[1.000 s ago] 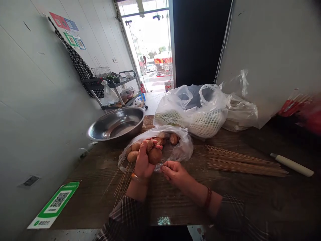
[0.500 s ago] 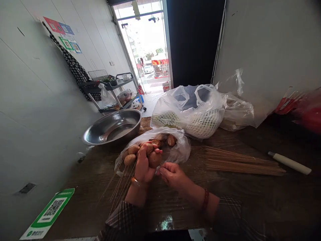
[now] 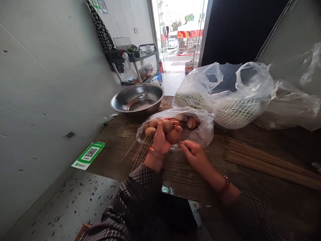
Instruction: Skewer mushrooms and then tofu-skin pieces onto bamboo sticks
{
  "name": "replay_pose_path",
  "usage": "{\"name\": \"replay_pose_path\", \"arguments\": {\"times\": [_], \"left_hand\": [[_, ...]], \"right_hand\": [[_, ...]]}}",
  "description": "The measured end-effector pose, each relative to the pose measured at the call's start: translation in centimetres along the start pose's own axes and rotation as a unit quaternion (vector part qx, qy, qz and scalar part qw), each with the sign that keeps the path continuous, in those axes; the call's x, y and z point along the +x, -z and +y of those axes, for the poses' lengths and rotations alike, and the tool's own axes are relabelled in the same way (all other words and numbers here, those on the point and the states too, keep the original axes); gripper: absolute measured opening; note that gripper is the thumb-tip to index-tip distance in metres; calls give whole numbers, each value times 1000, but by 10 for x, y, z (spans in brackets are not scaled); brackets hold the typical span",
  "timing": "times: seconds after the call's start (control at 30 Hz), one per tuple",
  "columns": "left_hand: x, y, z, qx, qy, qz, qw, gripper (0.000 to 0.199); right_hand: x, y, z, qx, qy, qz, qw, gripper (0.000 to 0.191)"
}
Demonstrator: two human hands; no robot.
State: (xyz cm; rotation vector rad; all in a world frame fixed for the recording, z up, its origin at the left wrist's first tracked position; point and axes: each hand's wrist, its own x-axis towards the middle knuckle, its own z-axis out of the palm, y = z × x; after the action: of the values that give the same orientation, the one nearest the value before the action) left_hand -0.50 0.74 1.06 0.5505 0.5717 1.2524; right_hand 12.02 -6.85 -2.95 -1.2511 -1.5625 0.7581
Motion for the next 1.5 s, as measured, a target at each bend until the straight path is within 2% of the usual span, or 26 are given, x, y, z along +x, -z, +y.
{"name": "replay_pose_path", "arguments": {"times": [0.13,0.47,0.57,0.67,0.77,0.9,1.17,1.37,1.5], "left_hand": [[-2,-1,-5,12,1,8,1000,29],[-4,-1,-12,19,2,-1,1000,33],[-3,0,-8,13,9,-18,1000,33],[-3,1,-2,8,12,-16,1000,38],[-3,0,2,-5,6,2,1000,39],[-5,-1,-1,-8,21,8,1000,36],[-4,1,-13,13,8,0,1000,37],[-6,-2,-13,17,3,7,1000,43],[-8,-4,-9,31,2,-1,1000,45]], "right_hand": [[-3,-3,-1,-61,16,13,998,32],[-1,-5,-3,-58,14,23,998,36],[-1,-4,-3,-19,-12,6,1000,34],[-1,-3,-5,82,-80,-47,992,37],[-2,-3,-9,207,-158,-98,961,43],[-3,-5,-12,312,-214,-111,919,43],[-4,-11,-12,305,-225,-57,924,37],[-4,-10,-12,313,-239,-55,918,35],[-3,-5,-13,318,-228,-79,917,38]]}}
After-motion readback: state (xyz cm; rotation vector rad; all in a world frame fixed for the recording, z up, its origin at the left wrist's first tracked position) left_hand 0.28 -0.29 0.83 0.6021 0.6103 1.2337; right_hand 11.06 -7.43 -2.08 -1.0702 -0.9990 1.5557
